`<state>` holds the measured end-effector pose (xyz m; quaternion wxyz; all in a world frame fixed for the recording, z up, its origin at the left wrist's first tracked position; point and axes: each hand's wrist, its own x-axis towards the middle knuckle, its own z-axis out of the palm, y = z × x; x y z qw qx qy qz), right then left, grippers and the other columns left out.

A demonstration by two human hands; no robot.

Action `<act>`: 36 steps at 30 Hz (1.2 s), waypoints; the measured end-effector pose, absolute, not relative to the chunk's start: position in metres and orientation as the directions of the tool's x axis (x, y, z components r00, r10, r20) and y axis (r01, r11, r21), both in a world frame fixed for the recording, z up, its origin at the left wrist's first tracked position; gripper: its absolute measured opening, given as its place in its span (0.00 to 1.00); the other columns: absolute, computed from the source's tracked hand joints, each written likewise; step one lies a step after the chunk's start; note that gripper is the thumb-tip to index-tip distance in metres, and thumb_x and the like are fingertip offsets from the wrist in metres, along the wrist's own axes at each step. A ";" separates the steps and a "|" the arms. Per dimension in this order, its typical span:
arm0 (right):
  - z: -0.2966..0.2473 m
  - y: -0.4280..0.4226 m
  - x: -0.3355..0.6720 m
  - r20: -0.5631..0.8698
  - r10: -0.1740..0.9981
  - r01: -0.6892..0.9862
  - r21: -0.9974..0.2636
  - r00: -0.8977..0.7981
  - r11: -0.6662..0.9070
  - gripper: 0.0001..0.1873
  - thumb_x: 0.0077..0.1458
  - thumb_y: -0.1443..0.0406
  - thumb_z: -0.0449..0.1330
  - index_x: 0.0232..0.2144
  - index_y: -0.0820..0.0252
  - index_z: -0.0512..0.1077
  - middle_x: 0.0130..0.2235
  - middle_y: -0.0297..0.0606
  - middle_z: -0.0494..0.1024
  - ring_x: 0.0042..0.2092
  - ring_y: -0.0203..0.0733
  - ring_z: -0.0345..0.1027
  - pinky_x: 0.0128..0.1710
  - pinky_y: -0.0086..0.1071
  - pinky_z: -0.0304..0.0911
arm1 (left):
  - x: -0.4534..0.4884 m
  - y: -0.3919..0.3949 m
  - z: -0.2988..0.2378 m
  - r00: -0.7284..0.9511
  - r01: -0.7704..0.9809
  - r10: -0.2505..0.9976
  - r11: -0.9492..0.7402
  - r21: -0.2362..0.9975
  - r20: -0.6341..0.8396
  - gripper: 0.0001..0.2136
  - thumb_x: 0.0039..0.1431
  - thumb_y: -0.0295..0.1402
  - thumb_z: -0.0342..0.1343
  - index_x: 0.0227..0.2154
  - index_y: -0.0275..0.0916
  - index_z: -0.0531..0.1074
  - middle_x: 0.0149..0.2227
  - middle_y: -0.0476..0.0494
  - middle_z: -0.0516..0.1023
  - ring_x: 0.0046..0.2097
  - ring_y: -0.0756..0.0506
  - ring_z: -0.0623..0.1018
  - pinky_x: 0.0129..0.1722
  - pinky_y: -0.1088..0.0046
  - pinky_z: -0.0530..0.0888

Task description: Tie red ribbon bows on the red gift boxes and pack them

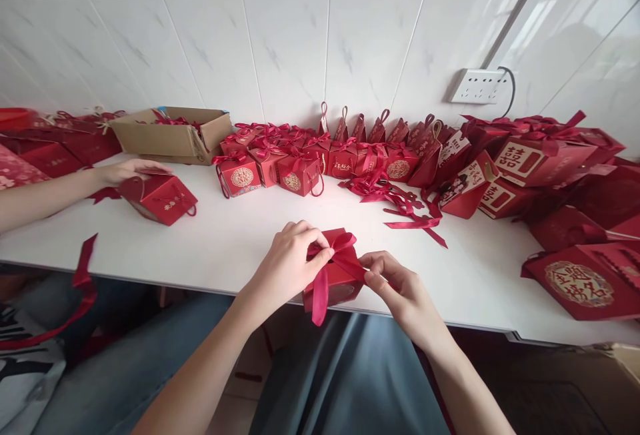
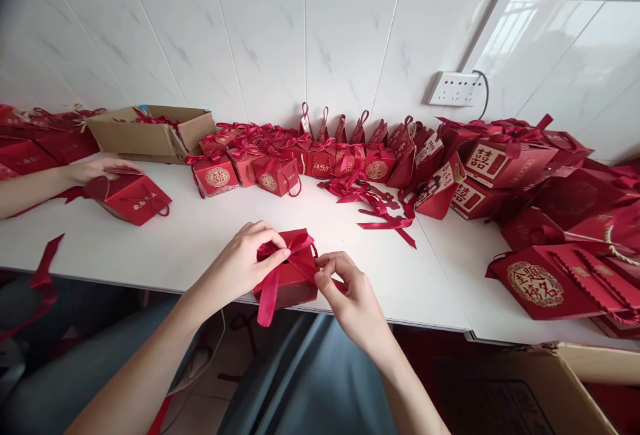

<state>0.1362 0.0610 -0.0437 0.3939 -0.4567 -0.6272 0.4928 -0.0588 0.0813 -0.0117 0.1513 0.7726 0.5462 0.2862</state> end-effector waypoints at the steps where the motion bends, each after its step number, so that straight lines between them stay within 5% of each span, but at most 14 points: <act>1: -0.045 0.061 0.138 0.040 0.959 0.165 -0.982 -0.281 0.089 0.17 0.57 0.54 0.54 0.23 0.58 0.60 0.43 0.38 0.71 0.44 0.43 0.65 0.40 0.34 0.59 | -0.059 0.081 -0.012 0.240 0.755 0.931 -0.356 0.551 0.274 0.06 0.59 0.29 0.53 0.26 0.40 0.69 0.33 0.49 0.72 0.40 0.45 0.71 0.43 0.65 0.68; 4: -0.050 0.059 0.142 0.084 0.968 0.142 -0.983 -0.236 0.120 0.15 0.58 0.54 0.53 0.26 0.57 0.63 0.44 0.40 0.71 0.47 0.45 0.65 0.42 0.35 0.60 | -0.062 0.080 -0.012 0.241 0.729 0.930 -0.363 0.580 0.279 0.05 0.60 0.32 0.52 0.28 0.41 0.69 0.34 0.49 0.71 0.41 0.46 0.71 0.44 0.65 0.68; 8: -0.053 0.042 0.142 0.465 0.874 0.324 -0.856 0.143 0.403 0.07 0.58 0.59 0.54 0.32 0.56 0.65 0.38 0.37 0.68 0.41 0.41 0.63 0.39 0.33 0.59 | -0.077 0.076 -0.014 0.202 0.622 0.930 -0.363 0.694 0.307 0.05 0.62 0.32 0.46 0.37 0.42 0.67 0.40 0.48 0.70 0.44 0.48 0.72 0.46 0.69 0.69; 10: -0.053 0.029 0.135 0.575 0.812 0.364 -0.781 0.101 0.508 0.07 0.59 0.63 0.53 0.29 0.57 0.64 0.31 0.33 0.66 0.33 0.37 0.61 0.33 0.30 0.57 | -0.085 0.075 -0.016 0.205 0.592 0.920 -0.388 0.706 0.333 0.07 0.61 0.28 0.45 0.38 0.42 0.66 0.42 0.48 0.69 0.46 0.48 0.71 0.48 0.71 0.68; 14: -0.052 0.014 0.109 0.211 0.891 0.290 -0.894 -0.401 0.343 0.12 0.60 0.60 0.52 0.26 0.58 0.65 0.24 0.31 0.67 0.25 0.33 0.58 0.25 0.27 0.54 | -0.091 0.076 -0.020 0.234 0.630 0.887 -0.451 0.633 0.398 0.09 0.56 0.23 0.48 0.37 0.41 0.67 0.41 0.48 0.69 0.46 0.48 0.71 0.49 0.70 0.68; 18: -0.053 0.020 0.084 -0.062 0.887 0.266 -0.962 -0.458 0.069 0.21 0.61 0.51 0.48 0.25 0.60 0.65 0.21 0.31 0.69 0.23 0.32 0.60 0.24 0.26 0.55 | -0.087 0.077 -0.019 0.228 0.661 0.875 -0.461 0.592 0.427 0.04 0.58 0.26 0.50 0.33 0.40 0.68 0.38 0.48 0.70 0.44 0.47 0.72 0.47 0.68 0.69; 22: -0.054 0.028 0.078 -0.127 0.892 0.174 -0.983 -0.433 -0.055 0.24 0.58 0.46 0.48 0.27 0.60 0.66 0.18 0.31 0.69 0.19 0.32 0.60 0.20 0.25 0.54 | -0.084 0.076 -0.016 0.228 0.627 0.875 -0.468 0.623 0.428 0.04 0.59 0.27 0.49 0.31 0.40 0.67 0.36 0.48 0.71 0.41 0.48 0.73 0.44 0.70 0.70; 29: -0.050 0.032 0.080 -0.144 0.931 0.348 -0.937 -0.336 -0.019 0.26 0.56 0.45 0.50 0.24 0.60 0.70 0.18 0.36 0.72 0.19 0.35 0.62 0.20 0.27 0.56 | -0.084 0.080 -0.016 0.266 0.641 0.843 -0.517 0.567 0.467 0.06 0.57 0.23 0.49 0.32 0.40 0.68 0.43 0.45 0.71 0.47 0.46 0.72 0.49 0.68 0.70; 36: -0.054 0.030 0.076 -0.124 0.917 0.147 -0.987 -0.379 -0.072 0.24 0.57 0.47 0.50 0.24 0.60 0.66 0.15 0.29 0.66 0.16 0.30 0.58 0.18 0.24 0.54 | -0.073 0.083 -0.019 0.265 0.531 0.775 -0.614 0.585 0.573 0.07 0.58 0.22 0.49 0.33 0.39 0.68 0.39 0.47 0.74 0.44 0.50 0.74 0.46 0.74 0.71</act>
